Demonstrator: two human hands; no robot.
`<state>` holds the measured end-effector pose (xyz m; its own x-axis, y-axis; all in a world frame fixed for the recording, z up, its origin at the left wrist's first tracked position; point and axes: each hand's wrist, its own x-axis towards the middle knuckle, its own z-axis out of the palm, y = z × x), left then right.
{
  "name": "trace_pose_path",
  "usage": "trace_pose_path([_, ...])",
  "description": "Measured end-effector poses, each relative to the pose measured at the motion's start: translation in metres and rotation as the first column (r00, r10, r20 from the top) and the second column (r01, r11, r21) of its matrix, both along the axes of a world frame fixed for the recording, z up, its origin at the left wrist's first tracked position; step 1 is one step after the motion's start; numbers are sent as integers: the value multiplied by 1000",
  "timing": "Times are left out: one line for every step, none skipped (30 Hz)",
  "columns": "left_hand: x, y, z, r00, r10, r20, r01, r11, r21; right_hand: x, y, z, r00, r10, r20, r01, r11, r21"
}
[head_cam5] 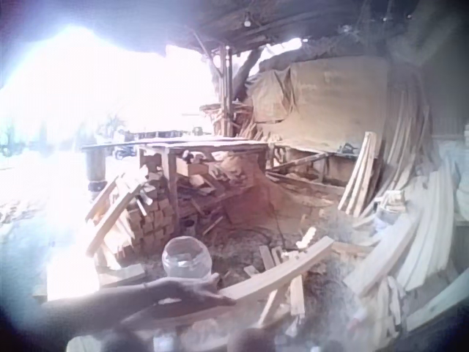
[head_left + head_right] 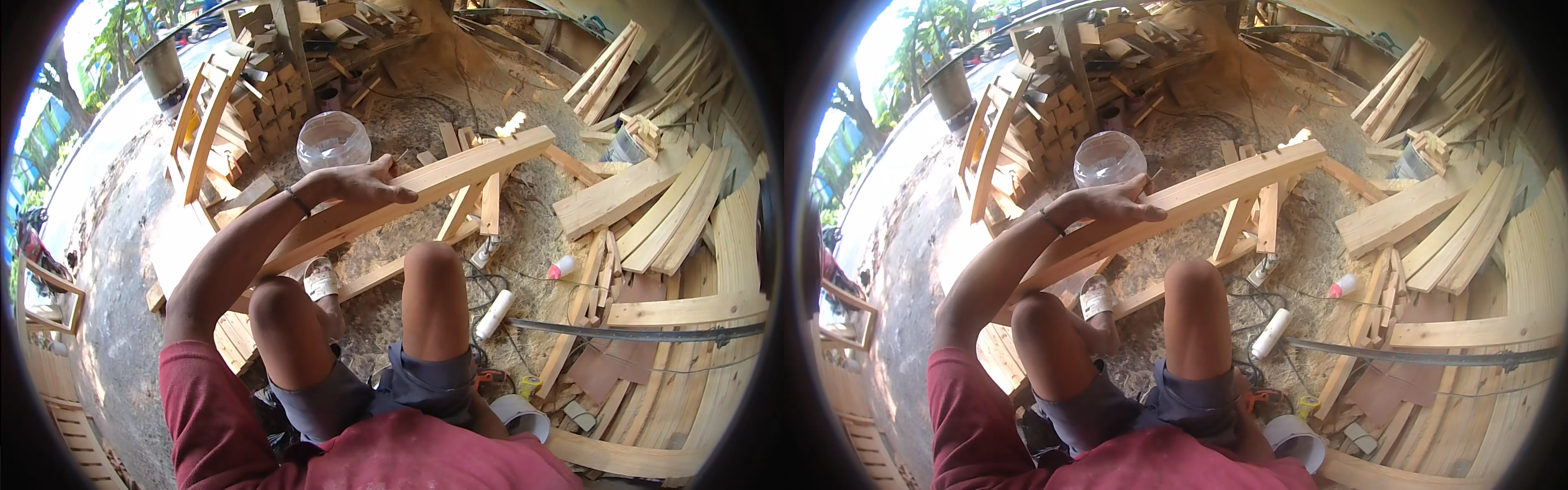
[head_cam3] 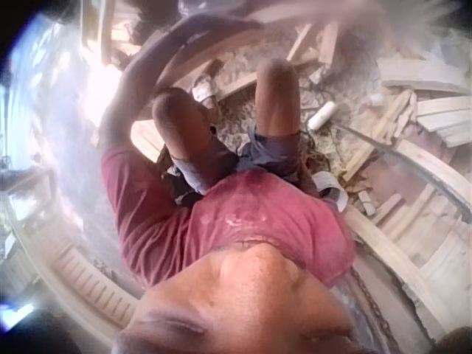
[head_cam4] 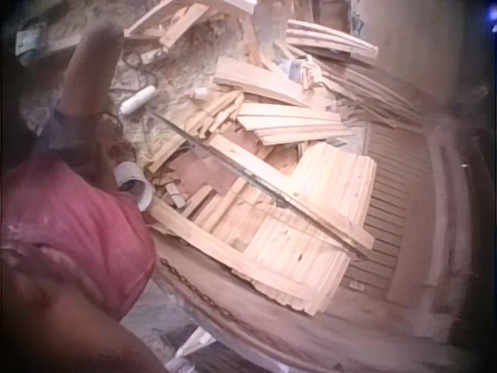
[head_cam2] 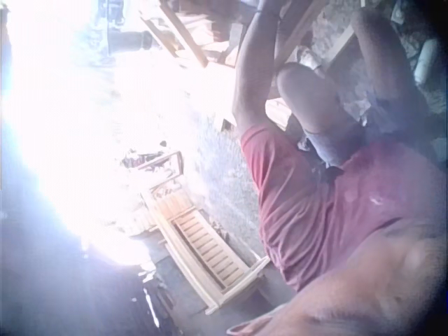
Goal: The person assembles a rectangular wooden frame by hammering nails through joints, picking up additional nails from a plastic bag, and moving wooden slats to align them before securing the structure.
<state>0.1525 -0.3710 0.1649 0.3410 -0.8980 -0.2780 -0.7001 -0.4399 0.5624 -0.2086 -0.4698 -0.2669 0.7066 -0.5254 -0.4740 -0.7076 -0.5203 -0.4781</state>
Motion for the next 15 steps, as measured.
trace_pose_path([1, -1, -1, 1000, 10, 11, -10, 1000, 3, -1, -6, -7, 1000, 23, -5, -23, 1000, 6])
trace_pose_path([5, 2, -1, 999, 31, 24, -31, 1000, -3, 2, -14, -15, 998, 56, -5, -56, 998, 0])
trace_pose_path([11, 6, -3, 998, 53, 36, -53, 999, -10, 5, -22, -22, 996, 82, 27, -81, 997, -9])
trace_pose_path([22, 9, -8, 998, 66, -21, -68, 993, -95, 11, -38, -26, 991, 97, 94, -92, 995, -49])
trace_pose_path([21, 1, -3, 997, 68, -35, -71, 991, -114, 3, -66, -32, 982, 92, 164, -74, 991, -112])
trace_pose_path([16, -5, 9, 996, 75, -38, -79, 988, -135, 2, -100, -34, 953, 98, 286, -39, 978, -204])
trace_pose_path([12, -13, 16, 996, 70, -58, -78, 985, -157, -6, -140, -26, 902, 115, 417, 16, 954, -298])
trace_pose_path([17, 14, 30, 977, 213, -26, -215, 971, -106, 51, -126, 25, 832, 84, 549, 4, 988, -157])
trace_pose_path([15, 30, 50, 941, 312, -129, -322, 944, -67, 91, -118, 103, 741, 16, 671, -6, 1000, -18])
trace_pose_path([27, 35, 50, 935, 275, -224, -310, 940, -144, 109, -119, 171, 669, -31, 742, -27, 997, 67])
trace_pose_path([37, 38, 47, 921, 219, -321, -299, 928, -225, 121, -116, 237, 590, -96, 802, -64, 984, 165])
trace_pose_path([32, 38, 55, 926, 204, -317, -286, 928, -240, 127, -120, 286, 635, -11, 772, -46, 998, 52])
trace_pose_path([21, 41, 72, 930, 195, -311, -278, 928, -248, 136, -113, 321, 588, -139, 797, -64, 974, 217])
trace_pose_path([-1, 44, 81, 890, 351, -292, -430, 860, -276, 146, -104, 356, 572, -178, 801, -120, 947, 297])
trace_pose_path([10, 56, 84, 898, 281, -339, -397, 851, -345, 164, -85, 390, 554, -219, 804, -199, 902, 382])
